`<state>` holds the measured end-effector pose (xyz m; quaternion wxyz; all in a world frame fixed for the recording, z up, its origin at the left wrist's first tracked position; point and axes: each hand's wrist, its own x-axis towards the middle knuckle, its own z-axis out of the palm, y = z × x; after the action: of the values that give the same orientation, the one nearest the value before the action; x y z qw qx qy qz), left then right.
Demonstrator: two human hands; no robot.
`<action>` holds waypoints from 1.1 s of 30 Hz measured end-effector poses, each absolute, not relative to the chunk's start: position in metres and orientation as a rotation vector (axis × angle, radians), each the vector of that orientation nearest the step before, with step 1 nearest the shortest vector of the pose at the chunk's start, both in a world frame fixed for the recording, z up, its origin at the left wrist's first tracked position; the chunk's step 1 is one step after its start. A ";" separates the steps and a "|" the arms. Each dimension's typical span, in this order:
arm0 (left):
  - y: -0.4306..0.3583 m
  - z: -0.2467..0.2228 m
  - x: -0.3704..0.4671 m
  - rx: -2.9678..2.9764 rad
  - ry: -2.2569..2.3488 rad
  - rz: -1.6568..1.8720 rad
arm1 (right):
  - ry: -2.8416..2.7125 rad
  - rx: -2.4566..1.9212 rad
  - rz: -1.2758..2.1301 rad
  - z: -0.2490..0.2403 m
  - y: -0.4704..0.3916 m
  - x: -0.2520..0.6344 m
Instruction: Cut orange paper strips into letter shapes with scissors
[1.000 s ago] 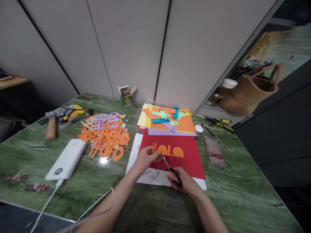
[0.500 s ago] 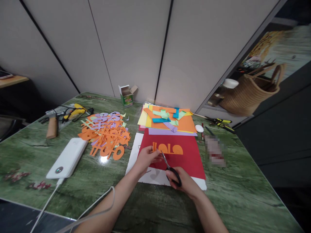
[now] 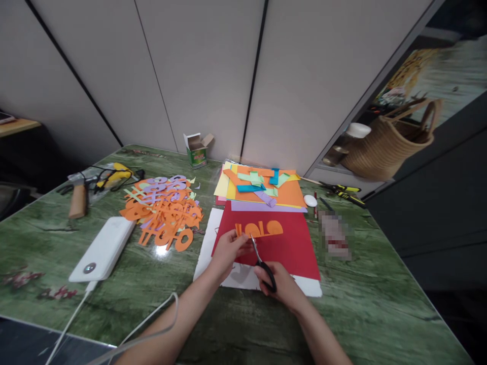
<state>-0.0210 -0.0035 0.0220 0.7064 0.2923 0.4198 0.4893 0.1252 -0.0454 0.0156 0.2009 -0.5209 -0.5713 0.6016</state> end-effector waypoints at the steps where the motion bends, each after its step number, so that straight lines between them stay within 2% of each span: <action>1: -0.004 0.022 -0.020 0.643 0.934 1.090 | -1.611 -1.458 1.660 0.016 -0.045 0.125; 15: 0.006 0.018 -0.039 0.847 1.077 1.196 | -1.795 -1.639 1.308 0.013 -0.046 0.129; 33: 0.002 0.024 -0.035 1.185 1.112 1.176 | -1.543 -1.348 1.872 0.025 -0.046 0.136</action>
<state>-0.0346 0.0019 0.0235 0.5377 0.4982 0.4673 0.4943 0.1359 -0.0464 0.0248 0.1821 -0.4775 -0.5466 0.6634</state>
